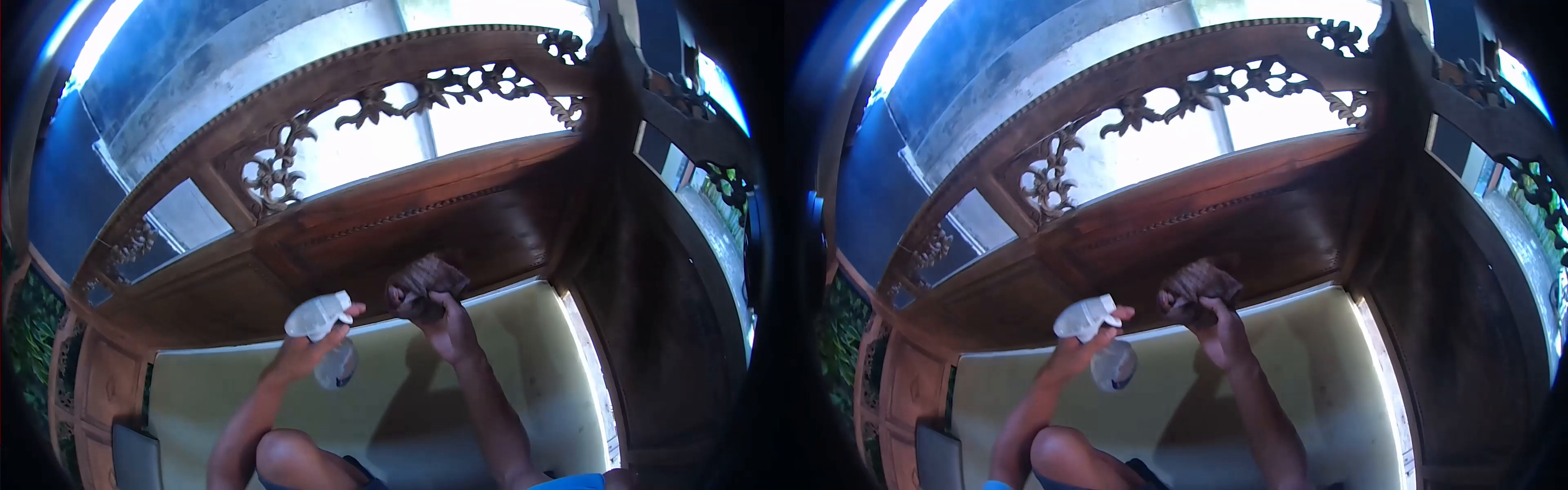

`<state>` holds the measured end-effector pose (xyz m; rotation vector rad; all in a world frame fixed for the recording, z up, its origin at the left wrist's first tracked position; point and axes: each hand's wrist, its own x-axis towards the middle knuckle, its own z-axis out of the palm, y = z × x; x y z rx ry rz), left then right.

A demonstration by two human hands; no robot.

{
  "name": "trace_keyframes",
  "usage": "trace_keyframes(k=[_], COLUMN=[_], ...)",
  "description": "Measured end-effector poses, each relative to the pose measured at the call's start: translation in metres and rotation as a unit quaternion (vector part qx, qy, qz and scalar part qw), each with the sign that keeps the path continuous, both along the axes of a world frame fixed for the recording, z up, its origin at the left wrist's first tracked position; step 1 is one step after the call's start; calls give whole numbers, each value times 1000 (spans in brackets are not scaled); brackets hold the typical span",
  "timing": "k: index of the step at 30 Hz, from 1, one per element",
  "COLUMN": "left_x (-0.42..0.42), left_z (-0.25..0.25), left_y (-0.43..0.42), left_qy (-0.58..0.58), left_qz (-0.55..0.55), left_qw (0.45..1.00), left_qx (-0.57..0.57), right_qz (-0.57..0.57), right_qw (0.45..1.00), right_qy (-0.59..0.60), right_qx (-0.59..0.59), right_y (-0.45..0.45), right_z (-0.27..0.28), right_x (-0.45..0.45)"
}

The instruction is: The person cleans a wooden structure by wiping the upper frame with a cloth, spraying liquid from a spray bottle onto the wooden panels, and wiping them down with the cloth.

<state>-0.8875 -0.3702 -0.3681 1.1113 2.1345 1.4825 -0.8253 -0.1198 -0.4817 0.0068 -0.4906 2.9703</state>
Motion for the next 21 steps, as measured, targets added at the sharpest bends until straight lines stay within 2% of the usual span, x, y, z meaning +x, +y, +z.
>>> trace_keyframes(k=[2, 4, 6, 9, 14, 16, 17, 19, 21], left_x=[0, 6, 11, 24, 22, 17, 18, 24, 19], left_z=[37, 67, 84, 84, 51, 48, 50, 57, 50], left_y=[27, 51, 67, 84, 86, 81, 82, 92, 90], left_qy=[2, -7, 15, -39, -54, -24, -23, -12, -25], left_qz=[-34, -39, -53, 8, 58, 88, 87, 60, 51], left_qw=[999, 999, 997, 997, 996, 993, 993, 998, 998], left_qx=[15, 12, -62, -73, -31, -79, -79, 6, 13], right_qz=[-28, -106, -129, -149, -130, -121, -122, -124, -119], right_qw=[1000, 990, 987, 984, 986, 988, 988, 988, 989], right_qy=[14, 21, 30, 55, 74, 75, 75, 59, 54], right_qx=[-4, 90, 88, 75, 79, 59, 58, 73, 70], right_y=[10, 21, 26, 30, 29, 25, 24, 23, 23], right_z=[24, 44, 72, 88, 85, 82, 82, 80, 79], right_x=[1, 0, 8, 11, 12, 14, 14, 16, 16])
